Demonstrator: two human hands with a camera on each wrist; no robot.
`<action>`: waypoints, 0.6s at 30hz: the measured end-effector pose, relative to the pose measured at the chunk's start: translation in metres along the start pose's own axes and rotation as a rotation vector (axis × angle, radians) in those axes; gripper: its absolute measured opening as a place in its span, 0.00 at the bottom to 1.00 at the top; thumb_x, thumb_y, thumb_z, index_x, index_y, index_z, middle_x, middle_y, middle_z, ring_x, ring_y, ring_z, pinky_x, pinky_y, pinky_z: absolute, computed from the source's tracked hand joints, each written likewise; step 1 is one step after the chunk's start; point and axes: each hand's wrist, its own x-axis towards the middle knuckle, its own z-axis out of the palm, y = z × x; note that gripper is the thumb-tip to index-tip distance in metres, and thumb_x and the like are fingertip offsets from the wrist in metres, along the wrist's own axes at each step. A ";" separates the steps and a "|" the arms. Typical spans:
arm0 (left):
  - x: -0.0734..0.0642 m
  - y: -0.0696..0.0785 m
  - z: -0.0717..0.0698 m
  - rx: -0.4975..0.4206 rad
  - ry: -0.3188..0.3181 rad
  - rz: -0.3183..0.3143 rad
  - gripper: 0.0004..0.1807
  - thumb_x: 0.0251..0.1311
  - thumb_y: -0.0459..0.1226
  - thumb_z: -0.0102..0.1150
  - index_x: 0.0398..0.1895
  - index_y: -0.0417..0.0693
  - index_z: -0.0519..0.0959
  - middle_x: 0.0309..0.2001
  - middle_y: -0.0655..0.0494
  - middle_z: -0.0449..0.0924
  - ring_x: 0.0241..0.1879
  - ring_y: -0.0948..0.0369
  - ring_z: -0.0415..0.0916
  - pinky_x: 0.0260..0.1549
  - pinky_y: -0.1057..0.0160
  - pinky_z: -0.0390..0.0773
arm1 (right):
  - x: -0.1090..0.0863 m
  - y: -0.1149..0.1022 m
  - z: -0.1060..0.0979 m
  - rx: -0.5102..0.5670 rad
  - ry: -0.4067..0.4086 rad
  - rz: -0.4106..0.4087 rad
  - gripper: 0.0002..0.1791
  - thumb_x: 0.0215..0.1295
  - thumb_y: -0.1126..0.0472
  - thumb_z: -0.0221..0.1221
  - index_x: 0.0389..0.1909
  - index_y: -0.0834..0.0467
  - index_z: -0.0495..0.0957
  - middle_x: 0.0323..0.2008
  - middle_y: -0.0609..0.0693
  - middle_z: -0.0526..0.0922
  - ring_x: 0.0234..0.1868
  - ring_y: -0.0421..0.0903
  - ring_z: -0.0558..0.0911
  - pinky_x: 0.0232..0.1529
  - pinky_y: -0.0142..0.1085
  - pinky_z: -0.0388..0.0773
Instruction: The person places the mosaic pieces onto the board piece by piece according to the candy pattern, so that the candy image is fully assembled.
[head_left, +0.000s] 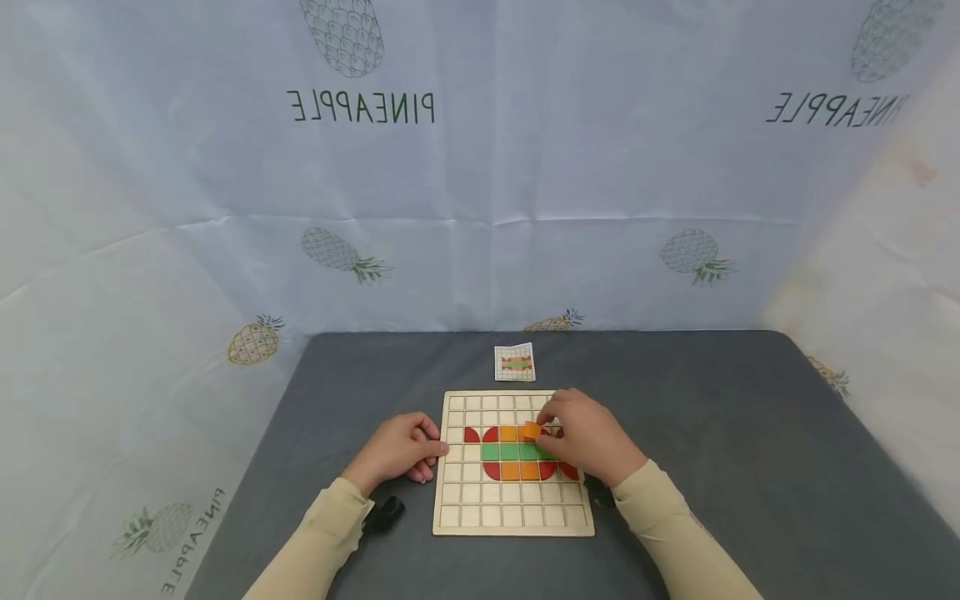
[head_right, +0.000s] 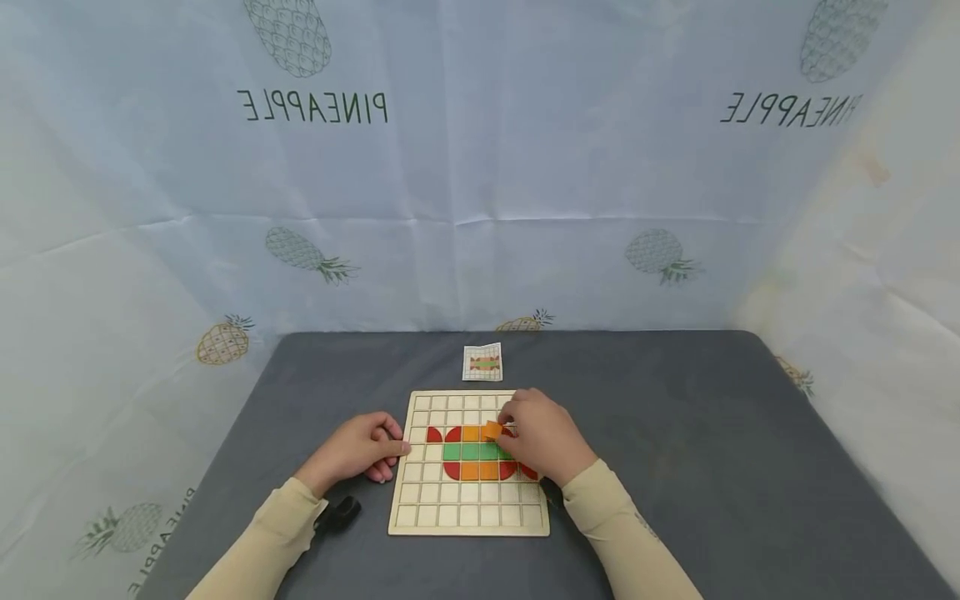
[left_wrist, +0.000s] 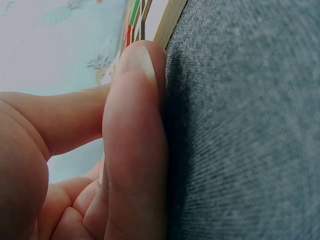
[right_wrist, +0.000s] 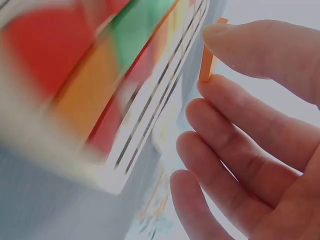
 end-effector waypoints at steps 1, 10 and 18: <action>0.000 -0.001 0.000 -0.005 -0.001 -0.001 0.17 0.65 0.41 0.77 0.45 0.42 0.79 0.27 0.50 0.83 0.21 0.59 0.85 0.24 0.57 0.89 | 0.004 -0.007 0.003 0.000 0.003 -0.024 0.08 0.63 0.56 0.78 0.38 0.52 0.90 0.38 0.45 0.86 0.42 0.42 0.78 0.40 0.37 0.84; -0.003 -0.001 0.001 -0.012 -0.002 0.002 0.16 0.66 0.41 0.76 0.45 0.42 0.79 0.27 0.51 0.84 0.20 0.60 0.85 0.23 0.58 0.89 | 0.021 -0.045 0.035 -0.002 -0.003 -0.172 0.06 0.63 0.56 0.78 0.37 0.51 0.92 0.35 0.41 0.84 0.38 0.39 0.78 0.36 0.33 0.83; -0.003 0.000 0.000 -0.018 0.001 0.005 0.15 0.66 0.40 0.76 0.44 0.42 0.79 0.27 0.51 0.85 0.19 0.61 0.85 0.22 0.59 0.89 | 0.023 -0.061 0.047 -0.063 0.026 -0.220 0.06 0.61 0.56 0.78 0.35 0.51 0.90 0.33 0.42 0.82 0.35 0.40 0.75 0.33 0.33 0.80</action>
